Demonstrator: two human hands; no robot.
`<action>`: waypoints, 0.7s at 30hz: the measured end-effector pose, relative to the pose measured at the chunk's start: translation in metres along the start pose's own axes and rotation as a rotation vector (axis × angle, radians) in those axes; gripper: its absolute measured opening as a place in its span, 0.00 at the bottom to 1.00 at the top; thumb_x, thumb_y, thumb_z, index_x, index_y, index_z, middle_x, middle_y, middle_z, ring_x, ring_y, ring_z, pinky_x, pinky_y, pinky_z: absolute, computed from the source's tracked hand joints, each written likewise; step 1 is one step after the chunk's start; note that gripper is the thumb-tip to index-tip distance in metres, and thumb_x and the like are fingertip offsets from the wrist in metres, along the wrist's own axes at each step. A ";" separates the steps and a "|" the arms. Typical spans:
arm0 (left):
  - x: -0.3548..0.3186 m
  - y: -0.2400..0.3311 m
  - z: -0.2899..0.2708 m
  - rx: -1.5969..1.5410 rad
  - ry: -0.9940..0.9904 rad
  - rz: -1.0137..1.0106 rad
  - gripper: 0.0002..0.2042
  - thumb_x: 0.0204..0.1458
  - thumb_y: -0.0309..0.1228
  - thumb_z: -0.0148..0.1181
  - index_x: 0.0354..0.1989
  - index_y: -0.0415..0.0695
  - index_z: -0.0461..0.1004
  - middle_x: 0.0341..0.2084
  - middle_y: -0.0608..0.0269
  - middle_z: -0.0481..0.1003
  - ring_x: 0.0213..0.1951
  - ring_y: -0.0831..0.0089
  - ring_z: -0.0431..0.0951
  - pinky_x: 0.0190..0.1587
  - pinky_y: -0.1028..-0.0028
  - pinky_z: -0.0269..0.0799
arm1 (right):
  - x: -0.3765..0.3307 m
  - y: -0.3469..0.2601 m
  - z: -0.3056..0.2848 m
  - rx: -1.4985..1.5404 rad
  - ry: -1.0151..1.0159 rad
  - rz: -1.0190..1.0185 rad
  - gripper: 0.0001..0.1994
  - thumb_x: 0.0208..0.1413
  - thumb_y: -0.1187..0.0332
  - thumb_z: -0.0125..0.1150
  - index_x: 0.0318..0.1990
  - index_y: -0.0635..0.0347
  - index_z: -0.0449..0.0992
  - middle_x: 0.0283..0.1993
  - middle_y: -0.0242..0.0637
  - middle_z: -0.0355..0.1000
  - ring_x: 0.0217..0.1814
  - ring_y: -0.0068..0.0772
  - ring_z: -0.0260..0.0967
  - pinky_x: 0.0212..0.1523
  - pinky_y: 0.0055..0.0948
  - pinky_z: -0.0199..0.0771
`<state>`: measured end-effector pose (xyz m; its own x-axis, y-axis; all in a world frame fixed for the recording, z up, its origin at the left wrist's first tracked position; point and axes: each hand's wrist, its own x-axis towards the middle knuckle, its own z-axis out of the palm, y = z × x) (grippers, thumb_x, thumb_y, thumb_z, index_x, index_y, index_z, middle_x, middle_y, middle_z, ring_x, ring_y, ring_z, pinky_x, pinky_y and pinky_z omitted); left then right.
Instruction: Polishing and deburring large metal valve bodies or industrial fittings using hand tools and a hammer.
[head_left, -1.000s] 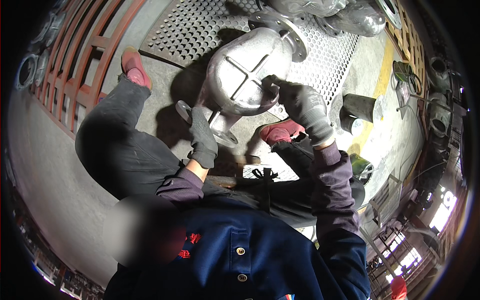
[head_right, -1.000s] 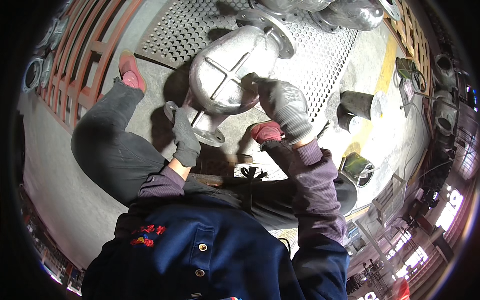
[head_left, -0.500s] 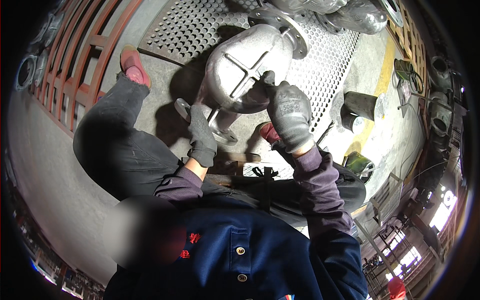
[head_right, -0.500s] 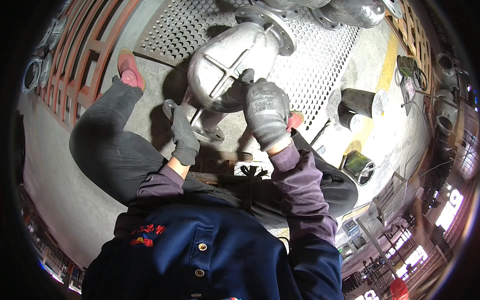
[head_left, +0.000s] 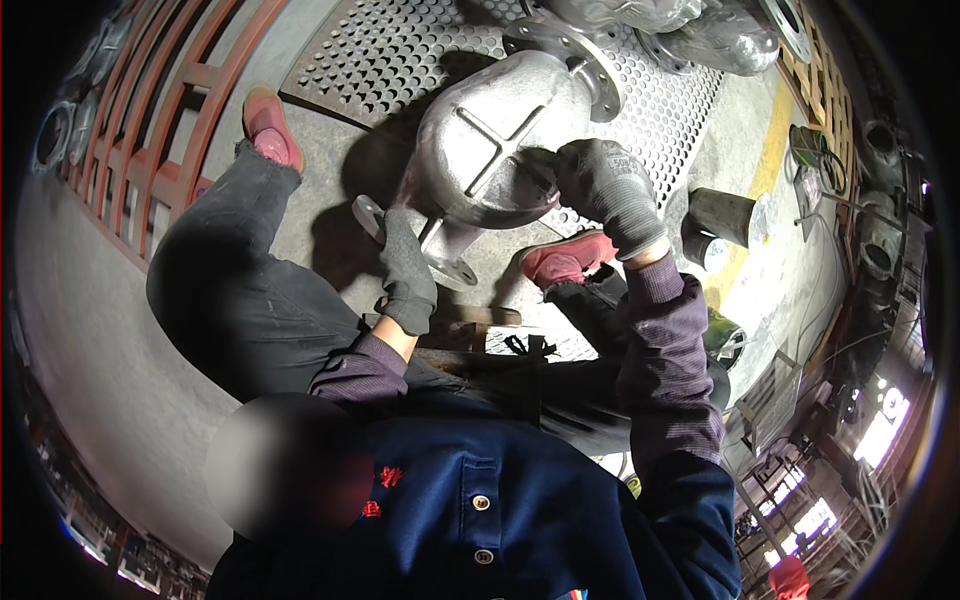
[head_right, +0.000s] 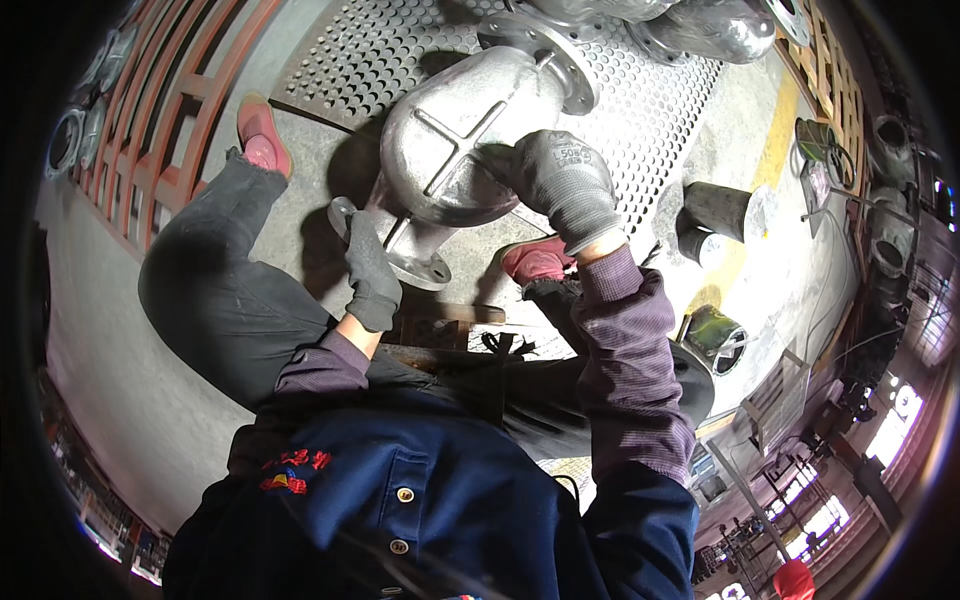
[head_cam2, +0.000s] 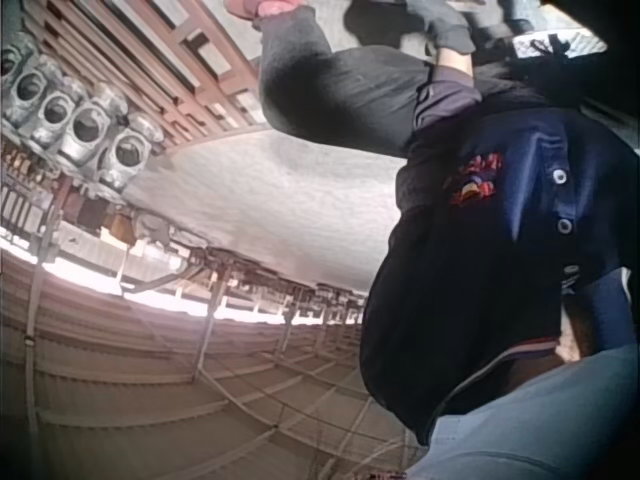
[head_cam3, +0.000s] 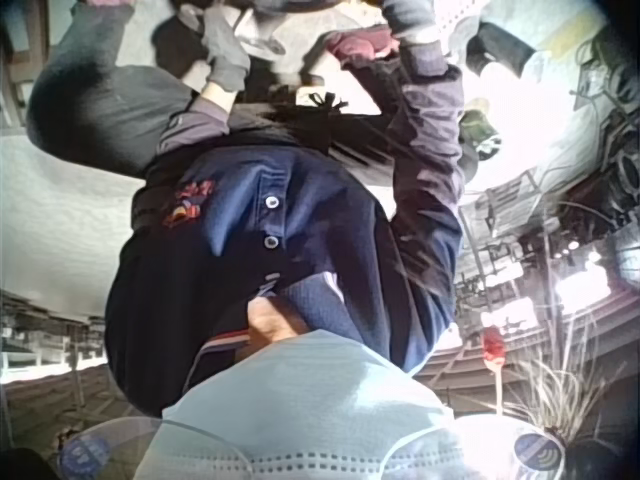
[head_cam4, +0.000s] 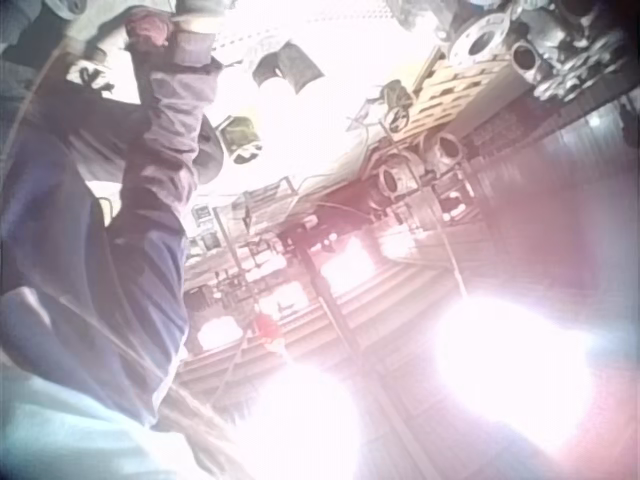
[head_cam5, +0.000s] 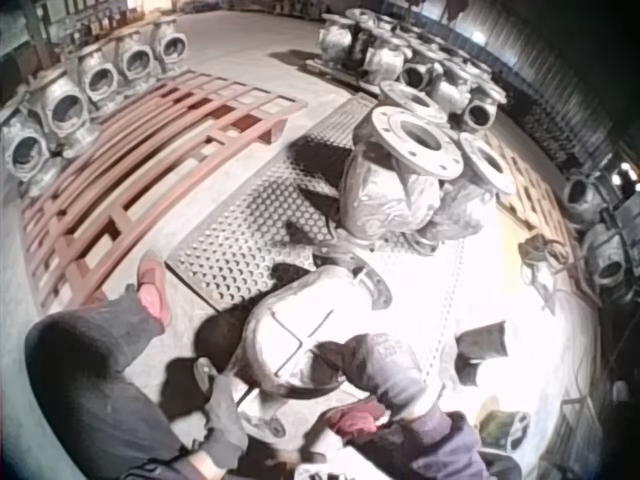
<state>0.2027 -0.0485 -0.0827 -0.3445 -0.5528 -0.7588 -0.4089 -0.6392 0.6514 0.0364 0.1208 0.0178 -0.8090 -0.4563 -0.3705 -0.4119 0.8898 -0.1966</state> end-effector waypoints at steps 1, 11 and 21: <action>0.000 0.001 0.001 -0.002 0.003 -0.001 0.36 0.52 0.57 0.54 0.55 0.33 0.65 0.44 0.54 0.69 0.42 0.68 0.69 0.45 0.68 0.68 | 0.002 0.003 0.000 -0.001 -0.002 -0.003 0.15 0.56 0.58 0.49 0.28 0.56 0.78 0.26 0.43 0.75 0.28 0.46 0.74 0.32 0.43 0.72; -0.004 0.002 0.001 -0.029 -0.025 -0.015 0.34 0.54 0.55 0.53 0.56 0.34 0.65 0.47 0.55 0.68 0.45 0.69 0.68 0.49 0.69 0.66 | -0.024 -0.021 0.010 0.042 0.173 0.049 0.09 0.55 0.65 0.52 0.37 0.55 0.78 0.30 0.44 0.76 0.31 0.45 0.75 0.32 0.39 0.76; 0.017 -0.022 -0.007 -0.154 -0.041 0.173 0.34 0.55 0.55 0.52 0.55 0.32 0.66 0.45 0.56 0.69 0.44 0.71 0.69 0.48 0.70 0.66 | -0.026 0.018 0.019 0.143 0.238 -0.083 0.15 0.52 0.68 0.54 0.49 0.53 0.75 0.34 0.42 0.76 0.38 0.45 0.75 0.39 0.37 0.75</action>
<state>0.2118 -0.0472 -0.1098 -0.4335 -0.6410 -0.6334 -0.2078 -0.6128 0.7624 0.0581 0.1487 0.0065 -0.8576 -0.4982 -0.1278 -0.4313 0.8319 -0.3493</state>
